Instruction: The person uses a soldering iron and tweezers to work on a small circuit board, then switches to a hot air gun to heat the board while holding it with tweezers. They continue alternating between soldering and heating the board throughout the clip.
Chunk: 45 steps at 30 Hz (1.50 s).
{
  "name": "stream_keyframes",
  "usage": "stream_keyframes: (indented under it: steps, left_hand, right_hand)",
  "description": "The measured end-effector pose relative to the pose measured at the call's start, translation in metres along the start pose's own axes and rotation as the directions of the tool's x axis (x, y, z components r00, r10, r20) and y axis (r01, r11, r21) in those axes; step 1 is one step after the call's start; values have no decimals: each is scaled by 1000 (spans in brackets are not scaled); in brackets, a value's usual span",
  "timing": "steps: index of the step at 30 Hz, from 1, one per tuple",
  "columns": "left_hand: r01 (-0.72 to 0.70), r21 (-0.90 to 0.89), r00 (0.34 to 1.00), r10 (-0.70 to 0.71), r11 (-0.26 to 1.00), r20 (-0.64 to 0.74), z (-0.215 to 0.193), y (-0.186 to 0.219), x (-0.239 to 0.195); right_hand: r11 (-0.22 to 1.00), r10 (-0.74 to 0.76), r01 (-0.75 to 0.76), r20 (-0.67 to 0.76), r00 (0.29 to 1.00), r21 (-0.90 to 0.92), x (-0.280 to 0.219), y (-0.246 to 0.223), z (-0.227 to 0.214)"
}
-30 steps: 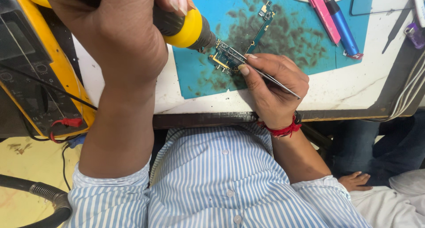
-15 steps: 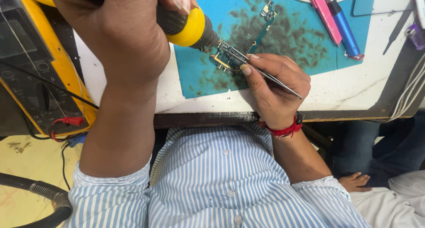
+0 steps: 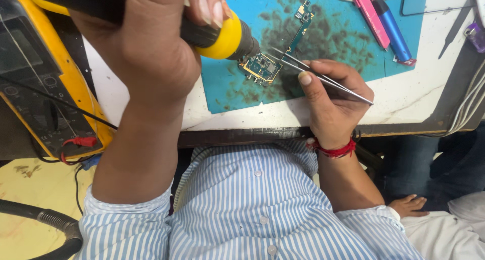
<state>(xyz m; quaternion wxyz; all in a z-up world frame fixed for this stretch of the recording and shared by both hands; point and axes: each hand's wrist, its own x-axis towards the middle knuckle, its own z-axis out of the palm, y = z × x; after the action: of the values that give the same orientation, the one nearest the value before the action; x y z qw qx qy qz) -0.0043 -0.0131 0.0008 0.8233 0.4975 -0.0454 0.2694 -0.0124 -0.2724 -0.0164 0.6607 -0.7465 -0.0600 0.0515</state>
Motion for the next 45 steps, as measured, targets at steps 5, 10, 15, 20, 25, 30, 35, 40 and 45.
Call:
stream_keyframes:
  steps: [5, 10, 15, 20, 25, 30, 35, 40, 45]
  left_hand:
    - [44, -54, 999, -45, 998, -8, 8, 4, -1]
    - [13, -15, 1000, -12, 1000, 16, 2, 0, 2]
    - [-2, -1, 1000, 2, 1000, 21, -1, -4, -1]
    - [-3, 11, 1000, 3, 1000, 29, -2, -3, -1]
    - [-45, 62, 997, 41, 997, 65, -5, -3, 1]
    - [-31, 40, 999, 29, 999, 43, -5, -3, -1]
    - [-43, 38, 998, 40, 998, 55, -7, -5, 1]
    - [-24, 35, 999, 23, 999, 40, -5, -3, 0]
    - [-30, 40, 998, 27, 999, 52, -5, -3, 1]
  right_hand:
    - [988, -111, 120, 88, 990, -101, -2, 2, -4]
    - [987, -112, 122, 96, 989, -101, 1, 3, -2]
    - [979, -136, 152, 120, 983, -134, 3, 1, -1]
    - [981, -147, 159, 111, 983, -110, 4, 2, 1]
    - [962, -176, 201, 146, 974, -184, 5, 0, 1]
    - [962, -183, 208, 149, 972, -177, 6, 0, 1]
    - [974, -164, 183, 137, 977, -136, 6, 0, 3]
    - [957, -192, 222, 164, 968, -189, 8, 0, 2]
    - [959, -188, 218, 169, 968, -183, 8, 0, 2]
